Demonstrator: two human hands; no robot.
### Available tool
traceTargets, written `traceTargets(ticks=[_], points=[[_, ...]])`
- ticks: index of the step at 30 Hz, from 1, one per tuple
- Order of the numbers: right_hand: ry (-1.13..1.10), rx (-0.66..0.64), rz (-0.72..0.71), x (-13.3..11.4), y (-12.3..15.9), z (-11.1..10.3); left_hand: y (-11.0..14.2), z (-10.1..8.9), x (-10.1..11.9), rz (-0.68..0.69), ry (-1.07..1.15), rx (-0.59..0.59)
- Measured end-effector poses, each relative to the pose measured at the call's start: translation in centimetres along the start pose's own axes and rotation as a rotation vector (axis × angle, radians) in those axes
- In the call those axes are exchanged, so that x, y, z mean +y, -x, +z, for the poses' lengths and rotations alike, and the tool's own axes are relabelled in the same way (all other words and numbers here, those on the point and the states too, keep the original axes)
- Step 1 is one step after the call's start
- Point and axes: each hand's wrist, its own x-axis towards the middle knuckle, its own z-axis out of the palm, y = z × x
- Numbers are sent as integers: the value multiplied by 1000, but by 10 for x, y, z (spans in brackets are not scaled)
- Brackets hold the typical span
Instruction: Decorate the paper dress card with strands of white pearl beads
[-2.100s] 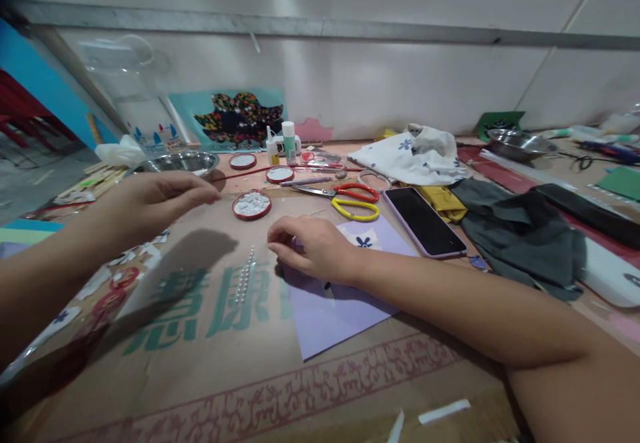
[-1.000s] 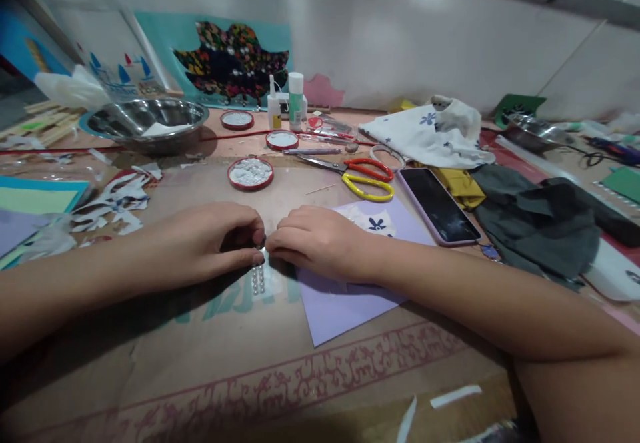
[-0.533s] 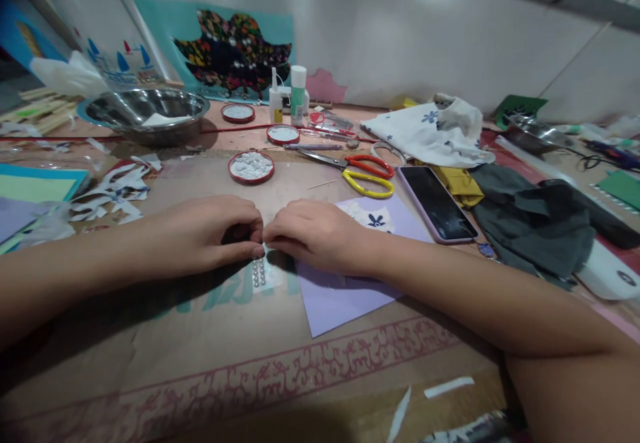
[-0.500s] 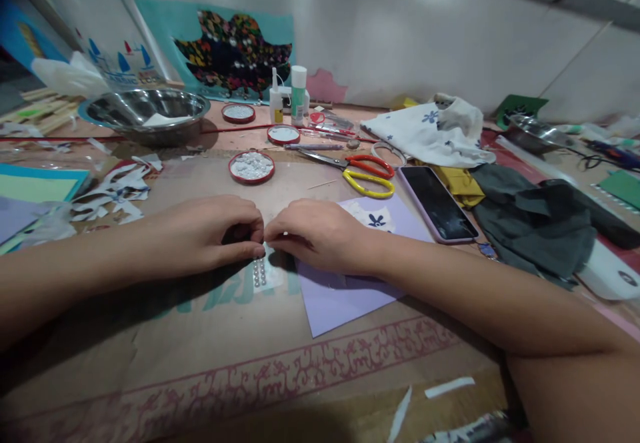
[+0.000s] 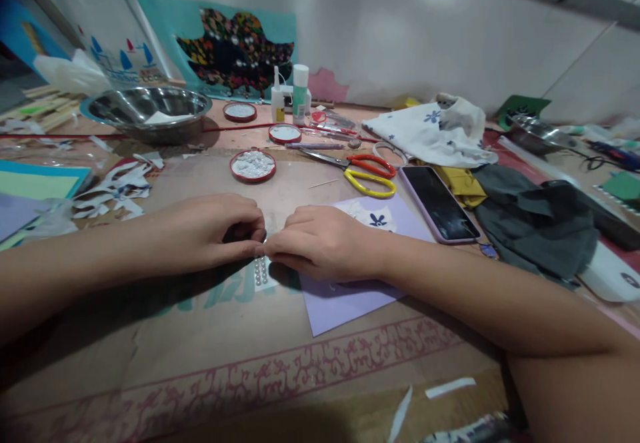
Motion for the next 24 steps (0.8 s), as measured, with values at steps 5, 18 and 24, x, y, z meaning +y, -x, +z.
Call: traceTargets(ticks=[5,18,24], points=[[27,-11,-87,1,-1,0,0,-1,0,12,1,-3],[-96,46,65,-1,2,-4,-1,-2,1,11,3,-14],[-80,-5,58,-1,1,-1,-1,-1,-1,4,-4,0]])
